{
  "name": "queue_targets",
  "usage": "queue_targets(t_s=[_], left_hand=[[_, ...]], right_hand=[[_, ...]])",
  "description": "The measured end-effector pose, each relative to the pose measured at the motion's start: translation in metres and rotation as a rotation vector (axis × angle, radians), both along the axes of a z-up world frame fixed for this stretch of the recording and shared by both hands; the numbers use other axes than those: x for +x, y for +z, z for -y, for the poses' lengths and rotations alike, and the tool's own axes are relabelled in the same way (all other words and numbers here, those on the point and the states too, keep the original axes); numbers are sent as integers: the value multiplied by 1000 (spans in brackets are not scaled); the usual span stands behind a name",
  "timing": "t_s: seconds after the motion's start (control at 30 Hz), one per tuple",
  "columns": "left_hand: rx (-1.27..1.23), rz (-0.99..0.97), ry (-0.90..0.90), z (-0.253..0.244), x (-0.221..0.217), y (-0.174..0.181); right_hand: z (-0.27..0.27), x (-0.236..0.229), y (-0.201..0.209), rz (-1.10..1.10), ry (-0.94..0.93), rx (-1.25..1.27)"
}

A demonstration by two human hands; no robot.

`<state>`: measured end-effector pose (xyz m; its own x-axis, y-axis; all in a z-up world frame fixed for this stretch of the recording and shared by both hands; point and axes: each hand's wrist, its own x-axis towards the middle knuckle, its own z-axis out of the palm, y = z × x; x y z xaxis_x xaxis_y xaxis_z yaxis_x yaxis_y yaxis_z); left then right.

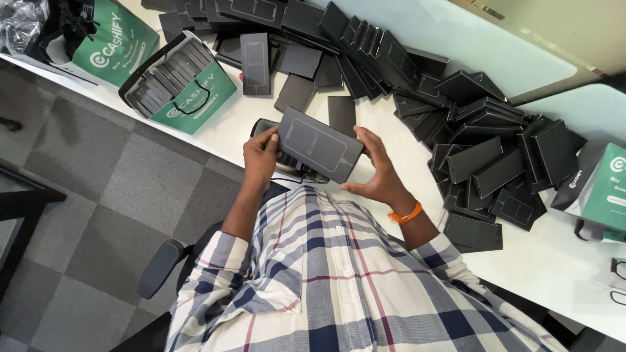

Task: The person organizes numerous small black boxes on a white desk, placing them into a wire rack and arranging them in rows by hand.

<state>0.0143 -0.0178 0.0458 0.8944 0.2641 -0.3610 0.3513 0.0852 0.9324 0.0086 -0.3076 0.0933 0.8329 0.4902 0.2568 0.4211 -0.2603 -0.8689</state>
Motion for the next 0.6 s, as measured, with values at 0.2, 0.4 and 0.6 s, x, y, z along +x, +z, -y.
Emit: queue_targets(t_s=[0.2,0.4,0.6], left_hand=[[-59,35,12,-2,-2,-10],[-103,-22,1,-2,0,-13],[993,479,120,-34,-1,-58]], right_hand=[[-7,-2,-3,20,54,-36],[-5,-3,-11,3,25,32],[2,1,-11,9,-25,150]])
